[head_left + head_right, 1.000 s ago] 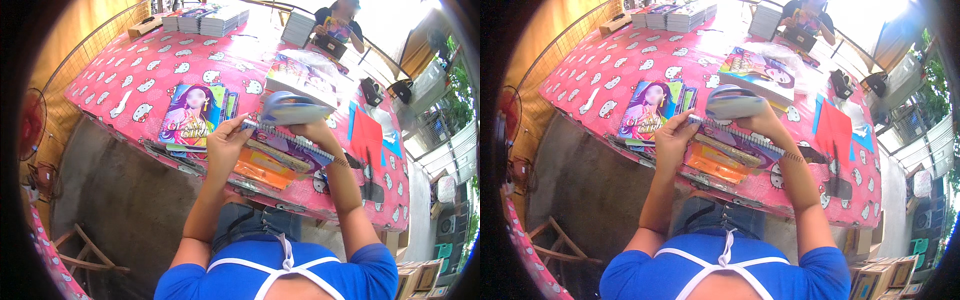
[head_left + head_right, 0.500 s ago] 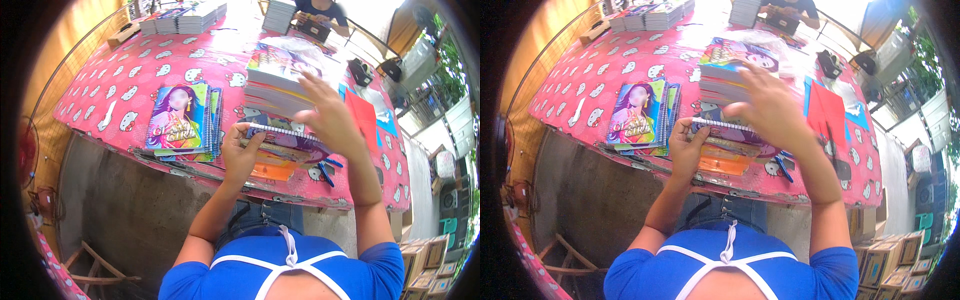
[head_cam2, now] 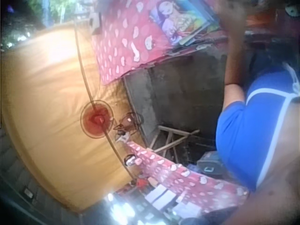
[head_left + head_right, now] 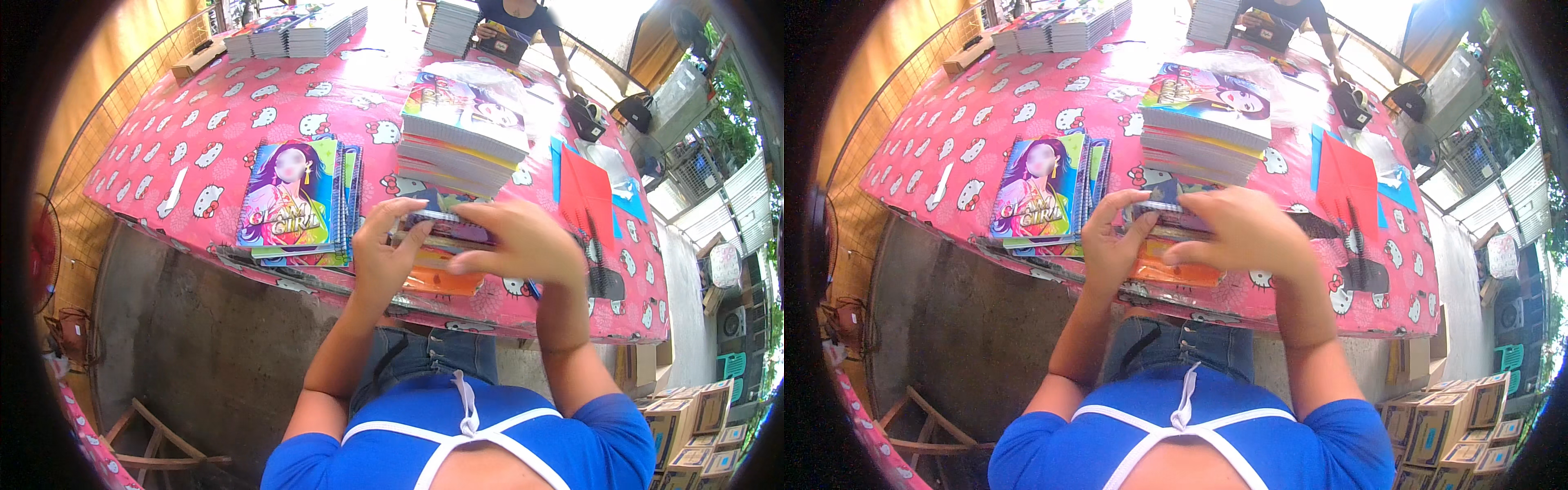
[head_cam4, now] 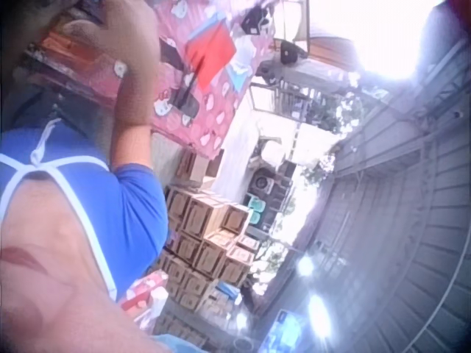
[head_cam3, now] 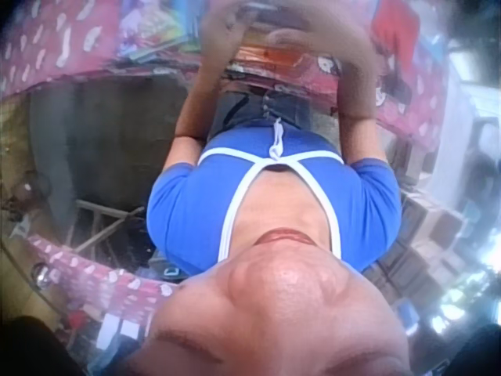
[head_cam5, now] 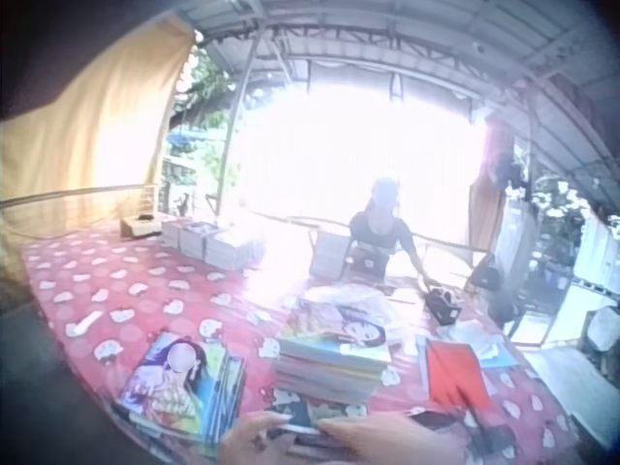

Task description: The person binds spiral notebooks by threading plastic coils through the holes, trimming the ends of the coils with a blue tool, and stacking the completed notebooks on a table.

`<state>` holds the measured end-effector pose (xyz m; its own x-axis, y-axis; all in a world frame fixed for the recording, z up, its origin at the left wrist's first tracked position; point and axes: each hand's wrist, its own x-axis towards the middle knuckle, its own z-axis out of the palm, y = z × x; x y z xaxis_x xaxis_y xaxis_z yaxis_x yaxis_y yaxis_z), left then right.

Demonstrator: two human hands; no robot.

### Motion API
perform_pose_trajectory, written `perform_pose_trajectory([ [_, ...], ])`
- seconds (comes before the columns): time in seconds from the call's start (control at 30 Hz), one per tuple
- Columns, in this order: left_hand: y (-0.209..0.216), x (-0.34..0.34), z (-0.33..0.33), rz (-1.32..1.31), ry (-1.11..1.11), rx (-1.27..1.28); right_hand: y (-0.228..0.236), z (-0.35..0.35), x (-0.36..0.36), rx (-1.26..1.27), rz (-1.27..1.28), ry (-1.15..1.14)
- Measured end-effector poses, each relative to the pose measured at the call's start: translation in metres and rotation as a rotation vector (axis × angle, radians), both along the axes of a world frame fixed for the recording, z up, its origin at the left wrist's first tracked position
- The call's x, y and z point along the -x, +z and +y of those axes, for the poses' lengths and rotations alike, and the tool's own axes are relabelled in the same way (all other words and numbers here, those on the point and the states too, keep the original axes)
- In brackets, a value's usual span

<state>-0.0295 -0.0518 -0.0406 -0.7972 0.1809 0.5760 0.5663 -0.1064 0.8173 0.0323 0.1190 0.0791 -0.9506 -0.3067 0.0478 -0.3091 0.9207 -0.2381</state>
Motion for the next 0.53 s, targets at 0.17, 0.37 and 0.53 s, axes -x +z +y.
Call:
perform_pose_trajectory([
  [0.17, 0.001, 0.003, -0.006, -0.155, -0.024, -0.018, 0.011, 0.0, 0.005, 0.086, 0.1, 0.039],
  [0.37, -0.003, 0.003, -0.011, -0.225, -0.032, 0.028, -0.009, -0.008, 0.027, -0.087, -0.105, 0.041],
  [0.53, -0.014, 0.009, -0.01, -0.286, -0.179, -0.103, -0.011, -0.019, 0.052, -0.189, -0.429, -0.03],
])
